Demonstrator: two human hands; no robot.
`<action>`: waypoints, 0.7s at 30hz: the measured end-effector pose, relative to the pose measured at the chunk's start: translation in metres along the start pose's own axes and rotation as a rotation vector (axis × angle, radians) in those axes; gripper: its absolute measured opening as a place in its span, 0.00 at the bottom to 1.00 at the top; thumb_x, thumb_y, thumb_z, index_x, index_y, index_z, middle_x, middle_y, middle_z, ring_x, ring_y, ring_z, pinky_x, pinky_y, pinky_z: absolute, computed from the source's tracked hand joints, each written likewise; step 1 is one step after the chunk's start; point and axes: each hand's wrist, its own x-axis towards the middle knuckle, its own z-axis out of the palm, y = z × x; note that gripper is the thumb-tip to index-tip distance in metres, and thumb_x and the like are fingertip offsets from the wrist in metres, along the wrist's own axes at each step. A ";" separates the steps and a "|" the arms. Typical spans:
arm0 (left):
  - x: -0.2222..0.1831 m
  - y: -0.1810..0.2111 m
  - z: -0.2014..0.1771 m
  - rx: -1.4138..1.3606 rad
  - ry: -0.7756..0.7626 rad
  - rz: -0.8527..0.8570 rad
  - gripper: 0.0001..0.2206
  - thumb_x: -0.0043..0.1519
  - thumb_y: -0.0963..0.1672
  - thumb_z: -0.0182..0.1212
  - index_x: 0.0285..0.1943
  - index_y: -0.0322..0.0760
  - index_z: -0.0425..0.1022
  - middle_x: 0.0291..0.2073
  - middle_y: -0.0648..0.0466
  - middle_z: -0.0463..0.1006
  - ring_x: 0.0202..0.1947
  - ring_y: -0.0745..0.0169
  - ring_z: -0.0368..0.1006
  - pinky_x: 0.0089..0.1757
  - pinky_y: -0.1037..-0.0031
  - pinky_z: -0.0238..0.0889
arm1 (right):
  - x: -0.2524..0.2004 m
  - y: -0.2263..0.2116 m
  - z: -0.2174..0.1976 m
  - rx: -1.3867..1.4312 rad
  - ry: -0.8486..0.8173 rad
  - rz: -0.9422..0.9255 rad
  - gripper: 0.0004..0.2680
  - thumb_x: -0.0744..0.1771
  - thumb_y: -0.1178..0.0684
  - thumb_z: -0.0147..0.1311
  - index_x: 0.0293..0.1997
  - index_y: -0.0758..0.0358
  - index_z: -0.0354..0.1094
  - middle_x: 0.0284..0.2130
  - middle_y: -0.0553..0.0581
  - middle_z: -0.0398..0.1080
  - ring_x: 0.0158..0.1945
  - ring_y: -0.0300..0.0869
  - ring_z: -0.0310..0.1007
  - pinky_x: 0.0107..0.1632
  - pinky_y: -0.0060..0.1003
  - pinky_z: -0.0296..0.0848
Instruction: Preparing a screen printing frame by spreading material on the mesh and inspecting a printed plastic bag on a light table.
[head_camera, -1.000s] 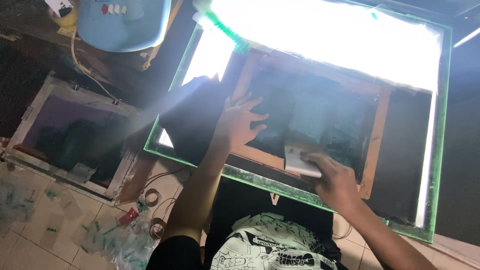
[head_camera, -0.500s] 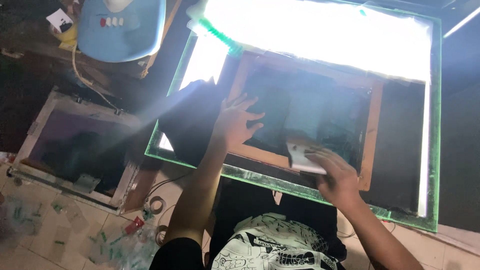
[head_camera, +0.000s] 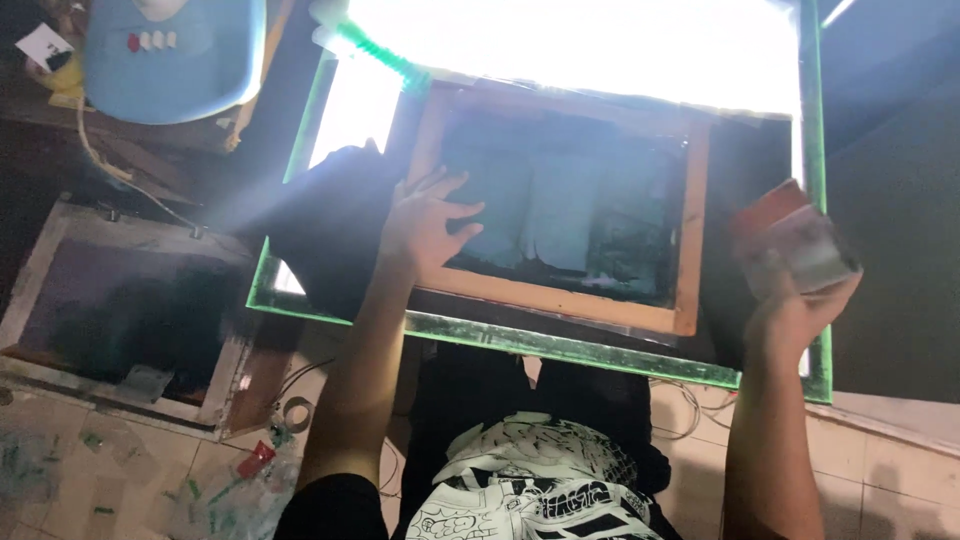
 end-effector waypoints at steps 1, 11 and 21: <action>0.000 -0.002 0.002 -0.002 -0.002 0.001 0.14 0.62 0.54 0.62 0.55 0.62 0.82 0.70 0.59 0.66 0.73 0.54 0.53 0.67 0.41 0.37 | 0.003 0.016 -0.008 -0.003 0.001 0.001 0.18 0.64 0.59 0.59 0.57 0.56 0.55 0.54 0.58 0.63 0.56 0.49 0.69 0.49 0.46 0.79; -0.004 -0.011 0.016 -0.020 0.172 0.145 0.12 0.61 0.53 0.65 0.52 0.60 0.85 0.66 0.56 0.73 0.70 0.51 0.61 0.63 0.44 0.44 | 0.010 0.042 -0.030 -0.777 -0.489 -0.494 0.16 0.62 0.67 0.62 0.55 0.66 0.73 0.55 0.63 0.74 0.57 0.54 0.73 0.57 0.50 0.66; -0.001 -0.011 0.016 0.008 0.211 0.162 0.11 0.60 0.51 0.68 0.50 0.58 0.85 0.64 0.55 0.75 0.68 0.52 0.64 0.64 0.51 0.48 | 0.028 0.054 -0.054 -1.054 -0.662 -0.561 0.26 0.58 0.59 0.61 0.64 0.52 0.66 0.67 0.58 0.67 0.72 0.57 0.63 0.56 0.60 0.65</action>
